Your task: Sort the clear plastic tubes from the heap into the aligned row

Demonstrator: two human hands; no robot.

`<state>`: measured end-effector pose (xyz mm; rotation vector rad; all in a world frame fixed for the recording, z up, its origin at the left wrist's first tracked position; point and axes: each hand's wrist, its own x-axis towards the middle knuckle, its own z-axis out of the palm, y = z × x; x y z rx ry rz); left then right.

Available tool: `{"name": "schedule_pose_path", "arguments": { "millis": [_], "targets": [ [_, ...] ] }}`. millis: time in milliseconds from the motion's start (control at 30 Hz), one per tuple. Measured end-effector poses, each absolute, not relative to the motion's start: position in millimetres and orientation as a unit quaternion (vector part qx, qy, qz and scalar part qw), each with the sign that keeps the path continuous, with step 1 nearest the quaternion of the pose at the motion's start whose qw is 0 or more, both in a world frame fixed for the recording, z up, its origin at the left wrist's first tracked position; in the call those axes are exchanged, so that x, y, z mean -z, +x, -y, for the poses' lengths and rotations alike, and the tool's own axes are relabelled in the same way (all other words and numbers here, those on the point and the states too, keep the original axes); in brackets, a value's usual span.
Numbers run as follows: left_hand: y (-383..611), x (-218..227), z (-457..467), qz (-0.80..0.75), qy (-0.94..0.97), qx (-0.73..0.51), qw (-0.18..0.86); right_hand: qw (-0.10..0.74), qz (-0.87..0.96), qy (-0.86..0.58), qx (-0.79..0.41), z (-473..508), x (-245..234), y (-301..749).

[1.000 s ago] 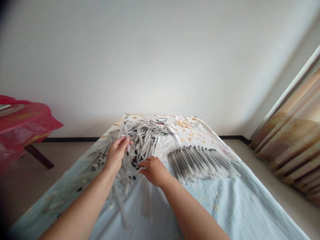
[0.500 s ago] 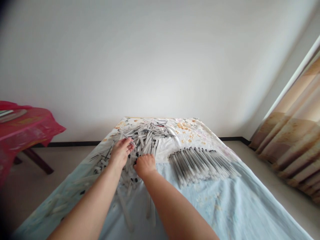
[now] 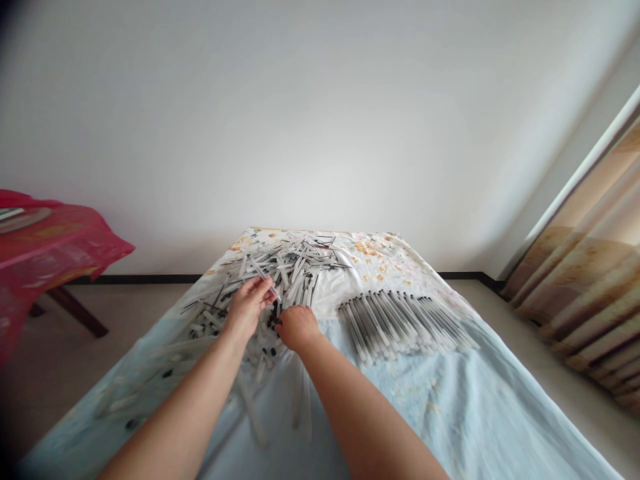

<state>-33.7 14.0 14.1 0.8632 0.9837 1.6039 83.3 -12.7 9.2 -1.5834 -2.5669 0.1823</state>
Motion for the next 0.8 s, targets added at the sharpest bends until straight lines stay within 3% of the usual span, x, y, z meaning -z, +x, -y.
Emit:
{"name": "schedule_pose_path", "arguments": {
  "millis": [100, 400, 800],
  "targets": [
    [-37.2, -16.7, -14.3, -0.418, 0.352, -0.67, 0.502, 0.036, 0.855, -0.511, -0.08, 12.6, -13.9, 93.1],
    [-36.0, -21.7, -12.2, -0.41, 0.348, -0.68, 0.498, 0.121, 0.856, -0.491, -0.109, 20.2, -15.7, 88.6],
    [-28.9, -23.4, -8.7, -0.414, 0.377, -0.653, 0.51, 0.026, 0.876, -0.463, -0.131, 37.6, -23.9, 126.6]
  ]
}}
